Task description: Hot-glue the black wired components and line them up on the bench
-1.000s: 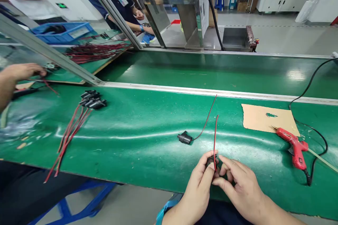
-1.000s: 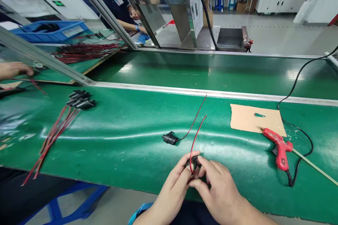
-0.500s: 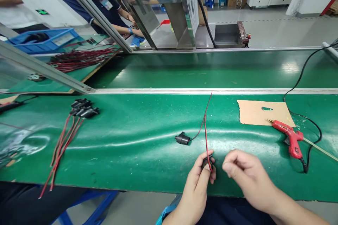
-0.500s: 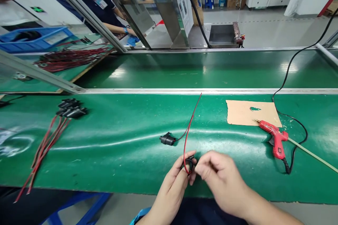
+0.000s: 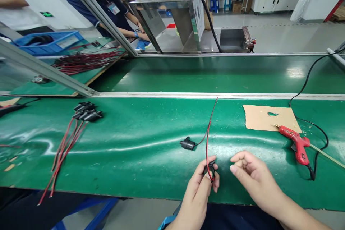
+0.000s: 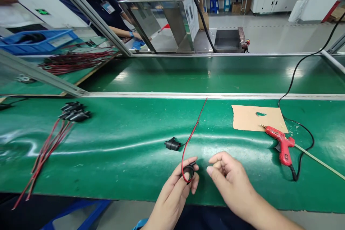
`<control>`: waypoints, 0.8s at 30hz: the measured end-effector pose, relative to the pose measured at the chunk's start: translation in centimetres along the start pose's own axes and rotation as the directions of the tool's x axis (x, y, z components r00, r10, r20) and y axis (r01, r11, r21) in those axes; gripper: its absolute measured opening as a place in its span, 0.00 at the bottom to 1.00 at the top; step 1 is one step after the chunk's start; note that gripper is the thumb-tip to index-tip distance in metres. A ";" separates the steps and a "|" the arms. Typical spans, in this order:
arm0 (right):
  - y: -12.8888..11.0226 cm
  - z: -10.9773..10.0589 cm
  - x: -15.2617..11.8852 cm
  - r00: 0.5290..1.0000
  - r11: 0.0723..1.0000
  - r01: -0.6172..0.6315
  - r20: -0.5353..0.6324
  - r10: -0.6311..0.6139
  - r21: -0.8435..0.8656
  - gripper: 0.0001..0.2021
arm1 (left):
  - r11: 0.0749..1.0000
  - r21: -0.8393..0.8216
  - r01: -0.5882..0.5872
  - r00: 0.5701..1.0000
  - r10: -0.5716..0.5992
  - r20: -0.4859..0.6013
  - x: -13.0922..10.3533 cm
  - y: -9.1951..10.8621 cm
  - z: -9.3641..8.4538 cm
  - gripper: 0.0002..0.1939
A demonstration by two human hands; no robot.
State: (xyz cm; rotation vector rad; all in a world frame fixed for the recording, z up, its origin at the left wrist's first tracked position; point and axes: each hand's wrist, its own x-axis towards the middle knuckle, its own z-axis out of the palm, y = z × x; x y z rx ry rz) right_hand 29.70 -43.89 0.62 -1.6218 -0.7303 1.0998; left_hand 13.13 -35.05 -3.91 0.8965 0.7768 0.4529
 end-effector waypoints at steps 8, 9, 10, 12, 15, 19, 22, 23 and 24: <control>0.0 1.1 -0.6 0.881 0.822 0.468 0.100 -0.462 -0.325 0.21 | 0.997 0.065 0.029 0.996 -0.035 0.087 -0.4 1.2 -0.1 0.32; -0.4 1.1 -0.5 0.871 0.810 0.489 0.123 -0.476 -0.323 0.24 | 0.998 0.058 0.035 0.994 -0.040 0.098 -0.4 1.3 -0.2 0.33; -0.7 1.2 -0.3 0.866 0.807 0.498 0.142 -0.479 -0.317 0.26 | 0.998 0.045 0.037 0.994 -0.042 0.106 -0.4 1.4 -0.3 0.33; -1.2 1.4 0.1 0.858 0.804 0.514 0.162 -0.488 -0.299 0.27 | 0.999 0.011 0.033 0.993 -0.034 0.114 -0.4 1.5 -0.5 0.34; -1.7 1.8 0.6 0.843 0.790 0.538 0.175 -0.509 -0.295 0.24 | 0.999 -0.033 0.027 0.992 -0.022 0.125 -0.5 1.3 -1.0 0.35; -2.1 2.1 0.9 0.836 0.765 0.547 0.178 -0.519 -0.341 0.19 | 0.996 -0.080 0.037 0.989 -0.025 0.143 -0.7 1.0 -1.6 0.35; -2.2 2.0 1.0 0.842 0.759 0.535 0.157 -0.516 -0.371 0.16 | 0.994 -0.099 0.049 0.989 -0.034 0.145 -0.6 1.0 -1.8 0.35; -2.1 2.0 1.0 0.846 0.761 0.527 0.149 -0.512 -0.380 0.14 | 0.994 -0.102 0.048 0.990 -0.034 0.140 -0.5 1.1 -1.8 0.35; -2.1 1.9 1.0 0.851 0.763 0.518 0.139 -0.506 -0.387 0.13 | 0.994 -0.102 0.046 0.990 -0.031 0.138 -0.4 1.2 -1.8 0.35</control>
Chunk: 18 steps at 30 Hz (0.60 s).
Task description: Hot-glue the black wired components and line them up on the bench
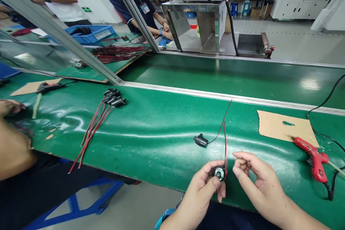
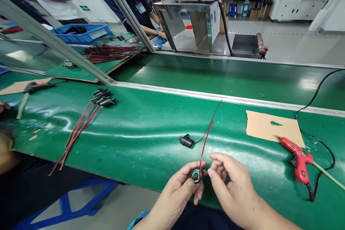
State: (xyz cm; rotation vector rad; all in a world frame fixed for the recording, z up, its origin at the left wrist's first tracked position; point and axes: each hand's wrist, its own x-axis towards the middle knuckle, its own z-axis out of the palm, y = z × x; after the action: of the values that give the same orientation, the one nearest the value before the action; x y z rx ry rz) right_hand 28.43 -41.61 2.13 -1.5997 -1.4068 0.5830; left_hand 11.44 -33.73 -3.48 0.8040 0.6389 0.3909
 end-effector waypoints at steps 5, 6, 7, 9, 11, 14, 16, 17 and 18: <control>-0.1 -0.3 0.1 0.999 0.999 -0.034 -0.022 0.035 0.003 0.12 | 0.999 0.027 -0.018 1.000 0.018 0.005 0.3 0.2 -0.2 0.37; -0.2 -0.4 0.2 0.999 0.999 -0.033 -0.022 0.033 0.017 0.13 | 0.999 0.033 -0.023 1.000 0.023 0.002 0.2 0.3 -0.3 0.38; -0.2 -0.5 0.4 0.999 0.999 -0.028 -0.023 0.029 0.031 0.14 | 0.999 0.042 -0.025 1.000 0.025 -0.002 0.2 0.3 -0.3 0.38; -0.2 -0.6 0.7 0.999 0.999 -0.013 -0.033 0.015 0.049 0.16 | 0.997 0.069 -0.026 0.999 0.028 -0.016 0.0 0.5 -0.5 0.38; -0.1 -0.7 0.9 0.999 0.999 0.001 -0.053 0.001 0.044 0.17 | 0.994 0.105 -0.024 0.999 0.028 -0.032 -0.1 0.7 -0.6 0.38; 0.4 -0.9 1.2 0.998 0.999 0.037 -0.049 -0.037 0.013 0.21 | 0.989 0.142 -0.034 0.997 0.044 -0.065 -0.3 1.0 -1.0 0.33; 0.6 -0.9 1.3 0.997 0.997 0.074 -0.016 -0.074 0.013 0.25 | 0.982 0.173 -0.081 0.992 0.097 -0.082 -0.4 1.0 -1.4 0.29; 0.7 -0.8 1.4 0.996 0.996 0.088 0.004 -0.088 0.025 0.26 | 0.973 0.199 -0.120 0.987 0.139 -0.082 -0.5 1.0 -1.6 0.28; 0.7 -0.7 1.5 0.995 0.994 0.100 0.022 -0.101 0.045 0.27 | 0.958 0.229 -0.170 0.979 0.191 -0.070 -0.6 0.9 -1.8 0.27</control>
State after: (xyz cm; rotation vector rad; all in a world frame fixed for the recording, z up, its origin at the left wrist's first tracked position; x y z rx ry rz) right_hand 29.76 -40.36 2.16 -1.4829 -1.4736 0.5710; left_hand 9.74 -32.44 -3.51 1.0676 0.7052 0.5315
